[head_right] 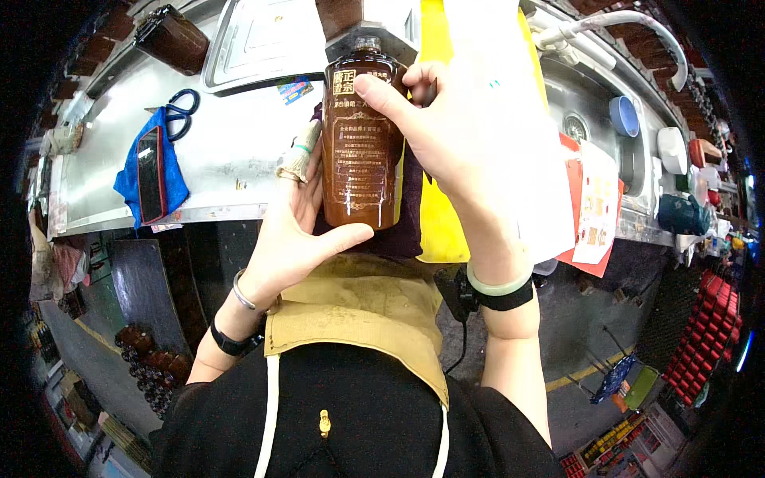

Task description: Applying labels and smoothing them onto brown liquid bottles on a production line.

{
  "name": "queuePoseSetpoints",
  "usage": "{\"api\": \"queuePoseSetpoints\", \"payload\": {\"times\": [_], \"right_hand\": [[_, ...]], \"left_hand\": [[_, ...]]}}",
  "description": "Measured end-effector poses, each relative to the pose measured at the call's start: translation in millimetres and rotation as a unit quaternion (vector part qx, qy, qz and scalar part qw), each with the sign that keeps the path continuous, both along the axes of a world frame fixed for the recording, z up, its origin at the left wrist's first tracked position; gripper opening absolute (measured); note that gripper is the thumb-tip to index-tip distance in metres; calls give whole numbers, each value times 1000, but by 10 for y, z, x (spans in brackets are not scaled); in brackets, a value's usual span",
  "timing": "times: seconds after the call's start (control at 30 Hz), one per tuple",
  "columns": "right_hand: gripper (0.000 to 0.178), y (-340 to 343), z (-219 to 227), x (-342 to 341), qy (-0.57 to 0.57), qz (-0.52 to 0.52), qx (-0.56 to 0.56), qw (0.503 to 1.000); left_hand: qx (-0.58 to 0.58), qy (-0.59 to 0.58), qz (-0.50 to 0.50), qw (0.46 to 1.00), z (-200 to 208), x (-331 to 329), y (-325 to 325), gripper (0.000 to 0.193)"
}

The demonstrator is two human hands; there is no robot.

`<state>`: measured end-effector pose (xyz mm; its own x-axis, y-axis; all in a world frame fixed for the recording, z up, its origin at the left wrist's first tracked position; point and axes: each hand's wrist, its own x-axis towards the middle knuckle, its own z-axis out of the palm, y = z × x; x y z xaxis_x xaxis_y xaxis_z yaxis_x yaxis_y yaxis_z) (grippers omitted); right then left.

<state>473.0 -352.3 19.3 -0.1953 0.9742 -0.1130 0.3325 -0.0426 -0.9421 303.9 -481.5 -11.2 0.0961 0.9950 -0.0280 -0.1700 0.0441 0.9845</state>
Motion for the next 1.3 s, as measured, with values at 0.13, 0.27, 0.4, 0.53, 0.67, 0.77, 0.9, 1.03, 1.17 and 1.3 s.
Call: {"api": "queuePoseSetpoints", "payload": {"times": [0.13, 0.27, 0.4, 0.53, 0.67, 0.77, 0.9, 1.03, 1.17, 1.3], "right_hand": [[45, -2, -126, -10, 88, -6, -3, 996], [47, -24, -122, -32, 116, -13, 0, 993], [47, -24, -34, -33, -4, -19, 44, 999], [47, -14, -52, -13, 4, -15, 44, 999], [43, -51, 42, -55, -57, -18, 79, 995], [42, -72, 25, -68, -56, -25, 93, 994], [42, -88, 94, -74, -54, -18, 74, 996], [41, -6, -171, -21, 107, -9, 16, 994], [43, -12, -146, -44, 113, -15, -2, 994], [46, -13, -47, -18, 35, -12, -1, 999]], "left_hand": [[-27, -36, 33, 998, -23, 69, -10, 107], [-15, -39, 45, 998, -13, 115, -3, 98], [-15, -31, 47, 998, -44, 104, -6, 97], [-11, -16, 51, 999, -32, 116, -18, 97], [-20, -53, 45, 997, 0, 112, -3, 97], [-21, -45, 52, 997, -28, 122, -12, 97], [-15, -38, 56, 998, -24, 120, -16, 96], [-14, -45, 60, 997, -15, 143, -13, 94], [-19, -33, 58, 998, 20, 140, -2, 95], [-5, -8, 36, 999, -19, 114, -24, 109]]}}
